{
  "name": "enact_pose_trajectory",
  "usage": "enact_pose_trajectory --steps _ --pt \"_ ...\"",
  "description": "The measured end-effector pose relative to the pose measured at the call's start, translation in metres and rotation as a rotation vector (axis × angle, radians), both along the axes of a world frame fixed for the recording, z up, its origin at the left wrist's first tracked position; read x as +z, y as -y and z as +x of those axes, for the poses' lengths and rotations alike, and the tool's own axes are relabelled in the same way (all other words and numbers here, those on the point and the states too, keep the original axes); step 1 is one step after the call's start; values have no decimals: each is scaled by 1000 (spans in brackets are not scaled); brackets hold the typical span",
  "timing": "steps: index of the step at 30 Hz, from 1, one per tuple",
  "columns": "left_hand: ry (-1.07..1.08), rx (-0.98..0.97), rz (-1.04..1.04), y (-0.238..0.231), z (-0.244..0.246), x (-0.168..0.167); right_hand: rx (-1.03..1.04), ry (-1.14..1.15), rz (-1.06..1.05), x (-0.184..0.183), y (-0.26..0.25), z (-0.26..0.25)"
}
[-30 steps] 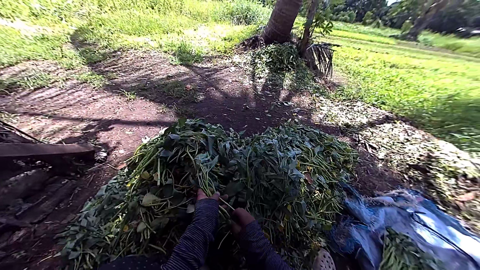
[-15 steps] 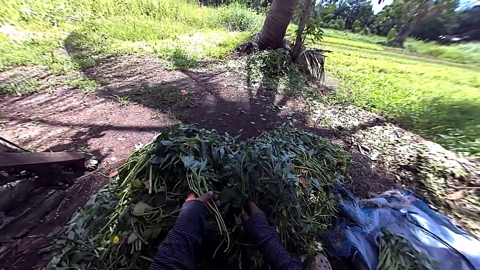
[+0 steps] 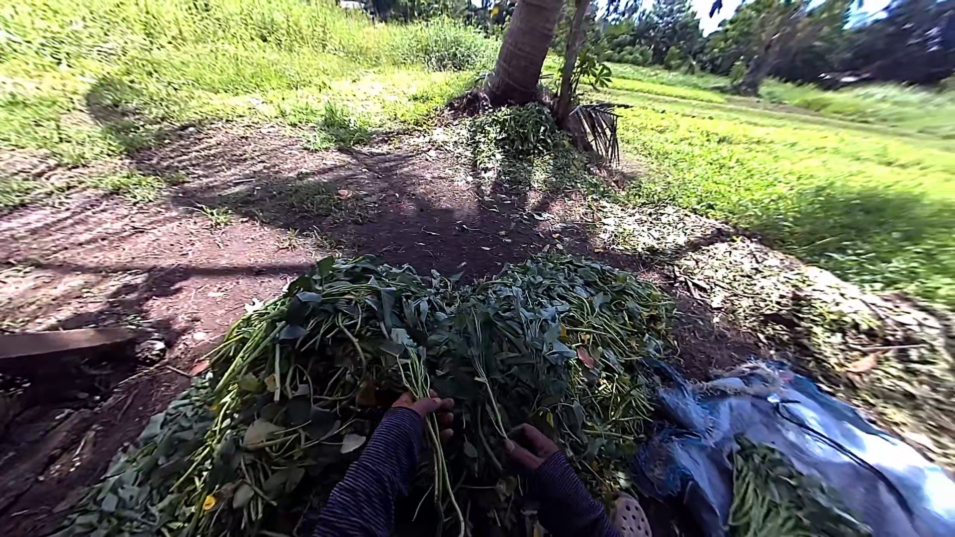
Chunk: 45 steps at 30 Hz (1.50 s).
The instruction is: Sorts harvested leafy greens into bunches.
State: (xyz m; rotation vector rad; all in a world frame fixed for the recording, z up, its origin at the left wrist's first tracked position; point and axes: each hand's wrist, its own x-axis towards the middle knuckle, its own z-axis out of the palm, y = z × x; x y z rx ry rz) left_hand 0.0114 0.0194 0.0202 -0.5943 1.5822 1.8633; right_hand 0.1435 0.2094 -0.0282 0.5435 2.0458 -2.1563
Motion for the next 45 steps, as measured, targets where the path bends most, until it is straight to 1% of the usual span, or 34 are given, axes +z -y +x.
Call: enact_pose_trajectory --steps 1,2,3,5,7,9,11,15,17,18,21,22,25,26,27,29,31,32,34,36,38,40,42,43,44,45 --pt "13 -41 -12 -3 4 -1 -36 -10 -145 -3 2 6" --pt "29 -87 -30 -6 8 -4 -75 16 -241 -9 3 10" --pt "45 -128 -45 -9 13 -7 -105 75 -251 -18 3 13" --pt "46 -185 -61 -15 22 -15 -64 162 -187 -23 3 17" --pt "21 -189 -84 -18 26 -23 18 115 -183 -18 8 20" --pt "-1 -157 -111 -18 28 -30 43 47 -166 -24 15 24" --pt "-34 -128 -104 -16 23 -27 51 6 -116 -28 17 22" --pt "-101 -167 -83 -5 15 -27 188 87 127 -20 15 18" --pt "-157 -184 -140 -3 15 -23 255 97 228 -22 15 15" --pt "-196 -198 -179 -2 16 -22 273 122 226 -18 17 14" --pt "-289 -274 -250 -4 20 -21 227 261 45 4 32 1" --pt "-322 -291 -251 -6 23 -22 214 285 -42 3 35 -4" --pt "-428 -307 -204 -10 32 -25 243 339 -331 -18 36 -17" --pt "-454 -318 -187 -11 34 -26 232 336 -368 -21 38 -19" --pt "-473 -321 -179 -12 35 -26 205 329 -365 -15 41 -21" --pt "-507 -318 -195 -13 37 -27 92 285 -367 -12 47 -25" --pt "-527 -280 -222 -13 36 -29 -137 316 -413 -17 54 -31" --pt "-528 -253 -224 -13 33 -29 -220 351 -409 -14 57 -33" --pt "-501 -211 -226 -10 28 -28 -260 377 -366 -9 61 -28" --pt "-430 -178 -205 -9 22 -27 -198 272 -292 -7 63 -16" --pt "-324 -90 -118 -10 22 -30 -159 187 -232 -9 64 -6" --pt "-219 1 -48 -14 25 -28 -176 113 -246 -15 66 -1" --pt "-181 93 -20 -17 27 -26 -235 67 -221 -19 70 4" --pt "-184 142 -17 -15 24 -27 -225 64 -144 -20 73 8" --pt "-200 188 -28 -12 18 -28 -145 82 -23 -17 73 15" --pt "-223 215 -39 -6 10 -29 8 135 121 -14 71 22"
